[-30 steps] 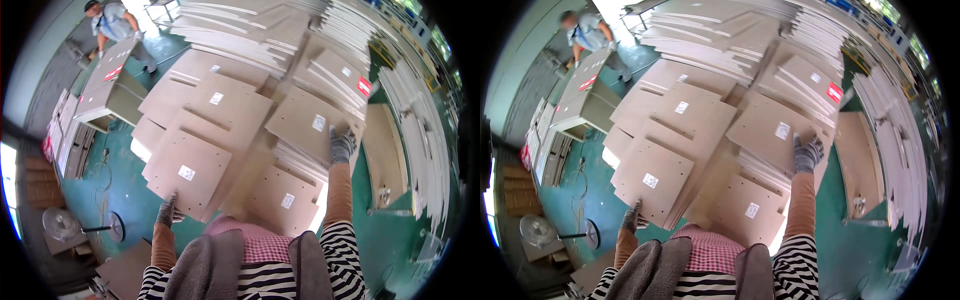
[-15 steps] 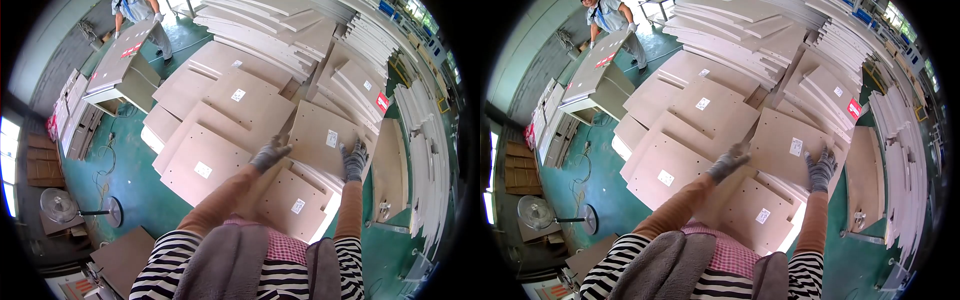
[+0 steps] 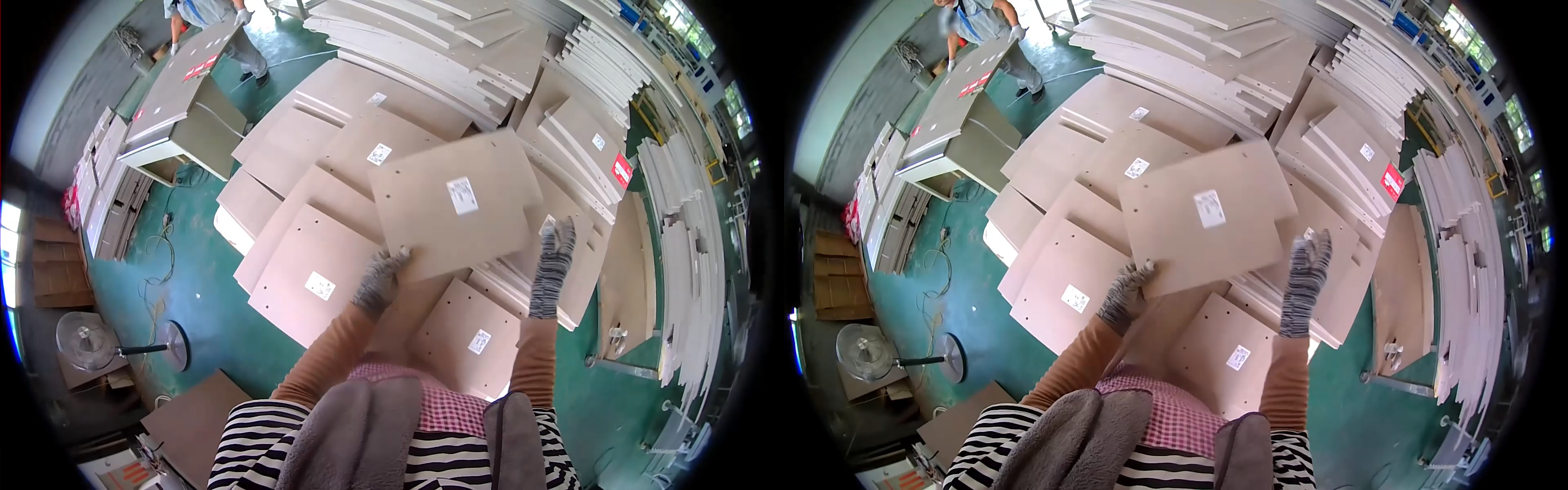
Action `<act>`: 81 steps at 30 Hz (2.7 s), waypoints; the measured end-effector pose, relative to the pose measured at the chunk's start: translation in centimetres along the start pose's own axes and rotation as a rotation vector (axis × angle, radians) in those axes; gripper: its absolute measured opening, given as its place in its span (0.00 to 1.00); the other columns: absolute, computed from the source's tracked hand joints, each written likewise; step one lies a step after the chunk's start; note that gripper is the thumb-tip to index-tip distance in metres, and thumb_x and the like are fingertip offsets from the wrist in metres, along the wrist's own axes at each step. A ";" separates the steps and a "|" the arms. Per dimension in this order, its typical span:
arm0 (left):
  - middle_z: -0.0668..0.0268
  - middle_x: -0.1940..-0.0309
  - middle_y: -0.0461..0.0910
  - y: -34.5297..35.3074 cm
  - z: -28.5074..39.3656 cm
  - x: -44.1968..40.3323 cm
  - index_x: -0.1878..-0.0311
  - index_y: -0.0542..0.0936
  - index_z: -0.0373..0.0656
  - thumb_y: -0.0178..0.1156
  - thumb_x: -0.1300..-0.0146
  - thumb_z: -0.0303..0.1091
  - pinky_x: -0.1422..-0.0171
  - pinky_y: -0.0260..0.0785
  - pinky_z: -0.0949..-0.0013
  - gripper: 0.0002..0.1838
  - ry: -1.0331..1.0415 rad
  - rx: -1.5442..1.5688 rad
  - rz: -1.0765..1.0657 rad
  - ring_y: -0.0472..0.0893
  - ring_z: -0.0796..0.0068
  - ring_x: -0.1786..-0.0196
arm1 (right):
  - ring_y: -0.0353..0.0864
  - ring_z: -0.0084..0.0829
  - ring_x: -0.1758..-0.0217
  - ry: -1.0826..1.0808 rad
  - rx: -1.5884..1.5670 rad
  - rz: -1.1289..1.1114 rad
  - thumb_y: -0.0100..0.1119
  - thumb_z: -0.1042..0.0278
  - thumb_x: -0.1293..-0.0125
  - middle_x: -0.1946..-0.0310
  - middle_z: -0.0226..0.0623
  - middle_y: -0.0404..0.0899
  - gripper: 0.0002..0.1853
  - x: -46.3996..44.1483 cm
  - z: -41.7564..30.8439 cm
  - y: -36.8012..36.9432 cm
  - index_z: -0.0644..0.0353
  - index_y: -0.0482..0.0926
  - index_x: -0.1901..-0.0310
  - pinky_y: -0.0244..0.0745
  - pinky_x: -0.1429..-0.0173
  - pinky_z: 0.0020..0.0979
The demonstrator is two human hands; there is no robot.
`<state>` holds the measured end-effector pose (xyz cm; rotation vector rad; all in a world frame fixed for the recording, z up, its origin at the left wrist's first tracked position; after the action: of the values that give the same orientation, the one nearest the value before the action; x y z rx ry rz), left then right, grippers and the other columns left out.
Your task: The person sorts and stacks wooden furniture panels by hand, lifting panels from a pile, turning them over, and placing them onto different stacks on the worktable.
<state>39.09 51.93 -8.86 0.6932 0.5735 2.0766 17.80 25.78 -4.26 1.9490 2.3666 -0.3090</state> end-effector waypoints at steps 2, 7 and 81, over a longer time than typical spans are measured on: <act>0.65 0.51 0.78 -1.3 1.3 -1.1 0.43 0.73 0.39 0.63 0.36 0.35 0.43 0.74 0.64 0.20 0.038 0.220 0.064 0.79 0.71 0.49 | 0.68 0.36 0.36 0.225 -0.094 -0.122 0.60 0.67 0.34 0.40 0.43 0.70 0.31 0.7 0.8 4.6 0.61 0.60 0.32 0.64 0.32 0.38; 0.66 0.51 0.77 -0.9 3.8 -5.3 0.41 0.71 0.40 0.63 0.36 0.36 0.42 0.73 0.64 0.22 0.164 0.254 0.093 0.78 0.71 0.48 | 0.77 0.36 0.45 -0.151 0.086 -0.598 0.60 0.69 0.34 0.48 0.39 0.77 0.24 -0.3 2.5 19.1 0.60 0.68 0.38 0.74 0.39 0.39; 0.47 0.35 0.62 -17.8 11.9 8.0 0.33 0.66 0.42 0.54 0.38 0.47 0.24 0.39 0.43 0.32 -0.001 -1.880 0.858 0.58 0.46 0.29 | 0.60 0.39 0.28 -0.113 0.969 -0.633 0.63 0.37 0.44 0.30 0.49 0.59 0.51 -19.5 11.0 41.4 0.61 0.53 0.28 0.55 0.26 0.35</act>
<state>53.37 69.79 -8.91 -0.3134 -1.8229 2.1864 61.22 12.32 -16.45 1.1600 2.9580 -1.8046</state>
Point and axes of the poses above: each hand's wrist, its own x-axis away from the middle knuckle, its own y-axis out of the palm, z = x × y, the point moved 6 cm from there along -x, towards the middle knuckle
